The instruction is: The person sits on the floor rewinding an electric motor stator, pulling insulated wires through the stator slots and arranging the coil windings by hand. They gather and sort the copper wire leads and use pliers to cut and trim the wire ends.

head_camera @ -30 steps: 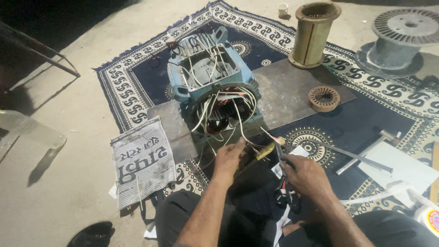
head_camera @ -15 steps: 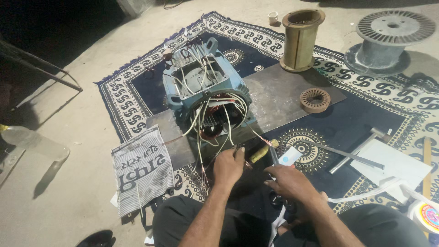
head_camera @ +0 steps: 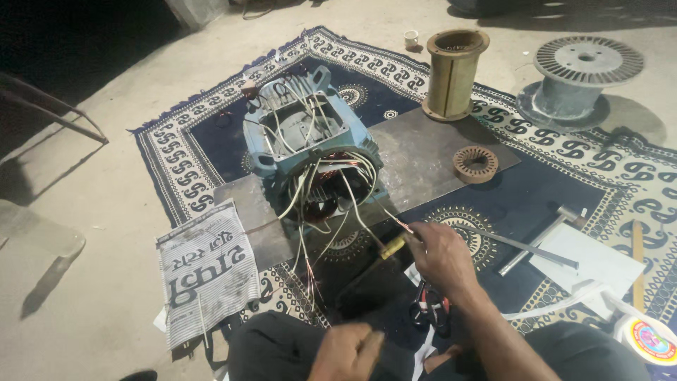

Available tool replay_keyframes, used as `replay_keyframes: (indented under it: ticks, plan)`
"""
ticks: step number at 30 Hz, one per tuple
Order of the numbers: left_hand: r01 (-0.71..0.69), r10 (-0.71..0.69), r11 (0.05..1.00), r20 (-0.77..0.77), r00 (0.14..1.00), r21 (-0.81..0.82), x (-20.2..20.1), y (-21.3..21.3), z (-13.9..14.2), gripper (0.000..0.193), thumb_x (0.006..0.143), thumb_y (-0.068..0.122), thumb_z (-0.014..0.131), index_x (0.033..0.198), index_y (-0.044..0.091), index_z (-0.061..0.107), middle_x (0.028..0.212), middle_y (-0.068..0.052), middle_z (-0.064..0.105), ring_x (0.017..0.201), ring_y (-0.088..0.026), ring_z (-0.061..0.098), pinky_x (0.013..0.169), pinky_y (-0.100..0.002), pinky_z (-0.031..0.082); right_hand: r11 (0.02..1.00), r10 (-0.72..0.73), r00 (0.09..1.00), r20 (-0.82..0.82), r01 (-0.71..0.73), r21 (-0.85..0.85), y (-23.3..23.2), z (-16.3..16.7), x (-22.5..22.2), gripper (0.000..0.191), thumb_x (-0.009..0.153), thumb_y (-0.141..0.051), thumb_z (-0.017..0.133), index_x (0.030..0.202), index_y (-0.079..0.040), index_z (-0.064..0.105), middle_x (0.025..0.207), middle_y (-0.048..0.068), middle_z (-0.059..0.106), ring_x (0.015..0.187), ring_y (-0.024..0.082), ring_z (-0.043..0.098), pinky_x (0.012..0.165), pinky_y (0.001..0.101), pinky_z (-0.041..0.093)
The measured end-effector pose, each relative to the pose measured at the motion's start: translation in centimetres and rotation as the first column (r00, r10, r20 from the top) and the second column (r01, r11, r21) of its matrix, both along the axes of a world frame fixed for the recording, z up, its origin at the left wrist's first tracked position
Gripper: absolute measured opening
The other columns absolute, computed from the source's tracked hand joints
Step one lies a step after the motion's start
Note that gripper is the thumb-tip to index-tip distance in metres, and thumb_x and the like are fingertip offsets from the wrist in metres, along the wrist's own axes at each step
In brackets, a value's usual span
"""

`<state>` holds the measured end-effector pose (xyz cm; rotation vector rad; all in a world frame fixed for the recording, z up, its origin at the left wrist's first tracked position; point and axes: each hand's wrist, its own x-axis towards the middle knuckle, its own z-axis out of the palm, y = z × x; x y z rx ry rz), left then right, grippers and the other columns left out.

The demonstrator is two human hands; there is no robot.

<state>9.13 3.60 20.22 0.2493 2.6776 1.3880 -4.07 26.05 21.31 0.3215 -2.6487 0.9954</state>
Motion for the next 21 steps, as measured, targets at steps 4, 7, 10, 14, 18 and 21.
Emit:
replay_keyframes:
  ticks: [4,7,10,14,18,21]
  plan:
    - [0.176,-0.192,0.977,0.147,0.970,0.117,3.0,-0.1,-3.9,0.039,0.087,0.028,0.071,0.066,-0.002,0.058,0.064,-0.022,0.059,0.061,-0.039,0.063,0.059,-0.049,0.047,0.916,-0.021,0.999,-0.049,0.039,0.399,-2.3,-2.5,-5.0,0.026,0.085,-0.027,0.067,0.098,-0.004,0.071,0.093,0.017,0.074,0.089,0.038,0.071,0.077,0.0503,0.056]
    - [0.203,-0.224,0.970,0.163,0.961,0.137,2.6,-0.9,-5.2,0.035,0.086,0.028,0.071,0.068,0.000,0.059,0.067,-0.021,0.060,0.064,-0.038,0.063,0.061,-0.048,0.047,0.829,-0.050,0.988,0.148,-0.042,0.558,-3.5,-5.2,-8.4,0.020,0.090,-0.023,0.062,0.097,-0.008,0.073,0.095,0.016,0.075,0.090,0.037,0.074,0.078,0.0501,0.059]
    - [0.212,-0.231,0.968,0.151,0.961,0.131,3.5,-1.8,-5.5,0.032,0.084,0.027,0.071,0.070,0.001,0.060,0.070,-0.019,0.061,0.068,-0.038,0.063,0.064,-0.048,0.047,0.818,-0.087,0.966,0.244,-0.071,0.571,-4.4,-7.5,-9.7,0.021,0.087,-0.021,0.061,0.098,-0.010,0.074,0.098,0.017,0.076,0.092,0.037,0.074,0.079,0.0503,0.059]
    - [0.215,-0.229,0.969,0.124,0.965,0.120,5.7,-2.1,-6.0,0.028,0.082,0.027,0.071,0.073,0.003,0.061,0.073,-0.018,0.062,0.072,-0.037,0.063,0.067,-0.047,0.047,0.840,-0.144,0.955,0.258,-0.020,0.542,-5.2,-8.8,-8.2,0.023,0.086,-0.024,0.062,0.098,-0.009,0.074,0.098,0.018,0.076,0.094,0.038,0.074,0.080,0.0495,0.059]
    - [0.218,-0.226,0.971,0.085,0.971,0.094,7.3,-2.3,-6.5,0.024,0.080,0.027,0.071,0.076,0.005,0.062,0.077,-0.016,0.063,0.076,-0.036,0.063,0.070,-0.047,0.047,0.846,-0.176,0.920,0.351,-0.040,0.531,-5.4,-9.0,-5.9,0.025,0.089,-0.028,0.062,0.099,-0.011,0.076,0.099,0.019,0.076,0.095,0.037,0.075,0.083,0.0482,0.059]
    - [0.221,-0.224,0.973,0.040,0.974,0.072,8.7,-2.3,-6.4,0.022,0.078,0.026,0.072,0.078,0.006,0.063,0.080,-0.015,0.063,0.080,-0.035,0.063,0.073,-0.046,0.048,0.857,-0.178,0.943,0.281,0.008,0.516,-4.0,-9.4,-4.1,0.025,0.087,-0.022,0.061,0.105,-0.010,0.073,0.098,0.019,0.077,0.095,0.038,0.075,0.081,0.0499,0.059]
